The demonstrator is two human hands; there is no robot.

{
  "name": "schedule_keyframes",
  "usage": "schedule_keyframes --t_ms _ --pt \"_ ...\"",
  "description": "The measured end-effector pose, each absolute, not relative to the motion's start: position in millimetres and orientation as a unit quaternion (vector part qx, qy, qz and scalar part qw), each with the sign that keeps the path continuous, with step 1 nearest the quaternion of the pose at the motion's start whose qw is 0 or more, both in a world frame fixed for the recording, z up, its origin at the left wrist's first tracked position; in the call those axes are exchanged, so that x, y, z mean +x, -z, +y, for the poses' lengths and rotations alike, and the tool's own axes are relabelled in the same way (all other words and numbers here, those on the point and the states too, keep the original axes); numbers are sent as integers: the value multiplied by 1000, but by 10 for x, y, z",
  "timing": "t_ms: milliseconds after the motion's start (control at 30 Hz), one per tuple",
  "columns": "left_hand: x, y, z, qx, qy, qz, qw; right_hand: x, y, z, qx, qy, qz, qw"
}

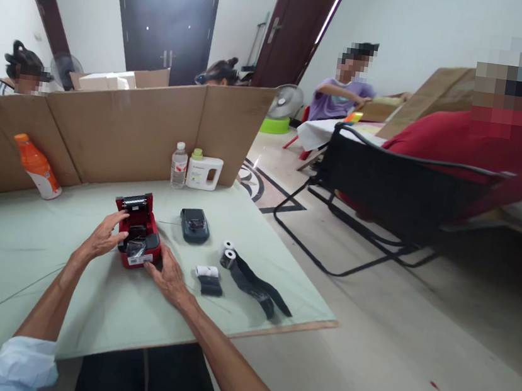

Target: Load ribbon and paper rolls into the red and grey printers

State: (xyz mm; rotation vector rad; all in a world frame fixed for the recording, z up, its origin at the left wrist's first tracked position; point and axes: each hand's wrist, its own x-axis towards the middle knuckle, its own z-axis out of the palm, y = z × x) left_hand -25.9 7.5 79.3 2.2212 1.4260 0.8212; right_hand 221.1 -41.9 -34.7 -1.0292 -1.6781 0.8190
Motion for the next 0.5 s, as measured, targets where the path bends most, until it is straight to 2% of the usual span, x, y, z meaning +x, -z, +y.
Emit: schedule_keyframes --t_ms 333,500 --pt "-245 -733 -15 797 -264 505 199 2214 379 -397 -417 -330 -691 489" --pt "-272 -727 -92 834 -247 464 170 2220 356 -395 -416 -334 -686 495"
